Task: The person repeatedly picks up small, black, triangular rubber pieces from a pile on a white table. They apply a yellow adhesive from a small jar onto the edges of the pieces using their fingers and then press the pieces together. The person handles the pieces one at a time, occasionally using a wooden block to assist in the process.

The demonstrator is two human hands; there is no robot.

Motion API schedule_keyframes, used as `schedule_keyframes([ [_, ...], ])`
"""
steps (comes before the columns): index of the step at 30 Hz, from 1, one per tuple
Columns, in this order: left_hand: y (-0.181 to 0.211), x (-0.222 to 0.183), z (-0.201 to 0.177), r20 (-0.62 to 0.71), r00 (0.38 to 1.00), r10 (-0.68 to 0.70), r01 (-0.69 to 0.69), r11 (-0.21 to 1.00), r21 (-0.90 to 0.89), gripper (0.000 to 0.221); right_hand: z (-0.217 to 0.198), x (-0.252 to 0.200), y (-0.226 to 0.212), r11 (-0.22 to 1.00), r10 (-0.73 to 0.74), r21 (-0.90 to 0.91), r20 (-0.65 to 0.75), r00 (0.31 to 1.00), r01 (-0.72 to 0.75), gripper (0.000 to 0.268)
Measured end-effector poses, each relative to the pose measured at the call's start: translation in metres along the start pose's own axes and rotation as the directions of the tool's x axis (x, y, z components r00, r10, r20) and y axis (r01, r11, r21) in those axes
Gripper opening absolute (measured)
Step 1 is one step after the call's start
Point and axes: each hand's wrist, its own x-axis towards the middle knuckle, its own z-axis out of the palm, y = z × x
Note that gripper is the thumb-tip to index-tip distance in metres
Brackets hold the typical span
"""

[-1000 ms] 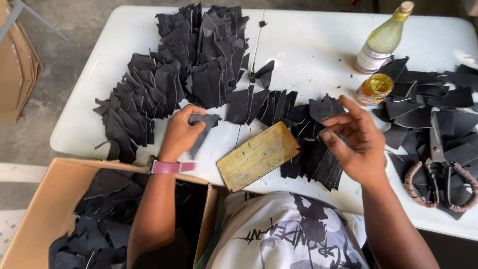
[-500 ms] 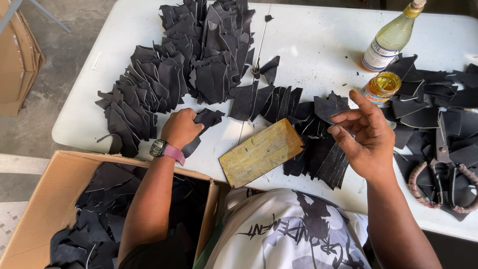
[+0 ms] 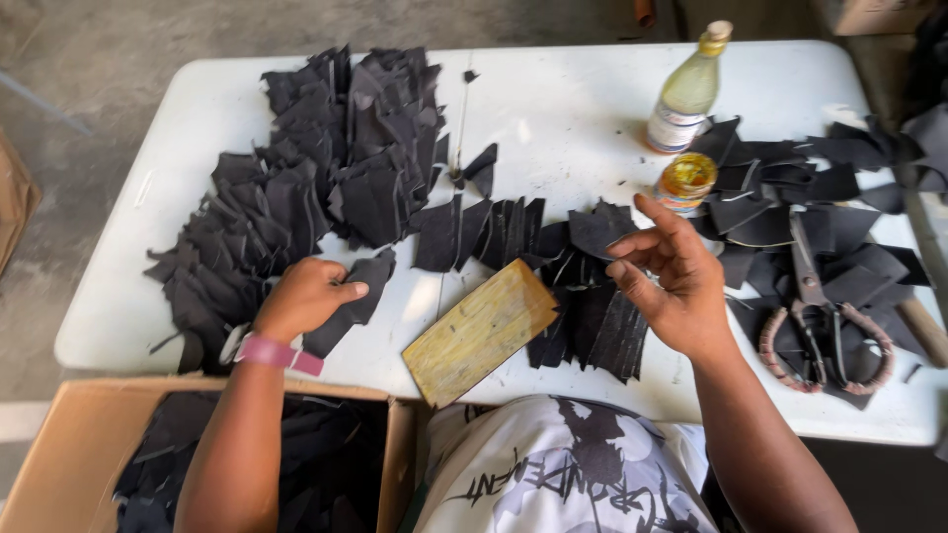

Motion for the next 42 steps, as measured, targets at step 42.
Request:
schedule_keyframes([
  [42, 0.221, 0.355, 0.161, -0.13, 0.968, -0.217, 0.19, 0.963, -0.193, 0.06, -0.125, -0.007, 0.025, 0.992, 0.002, -0.115, -0.359, 0.934, -0.046, 0.066],
])
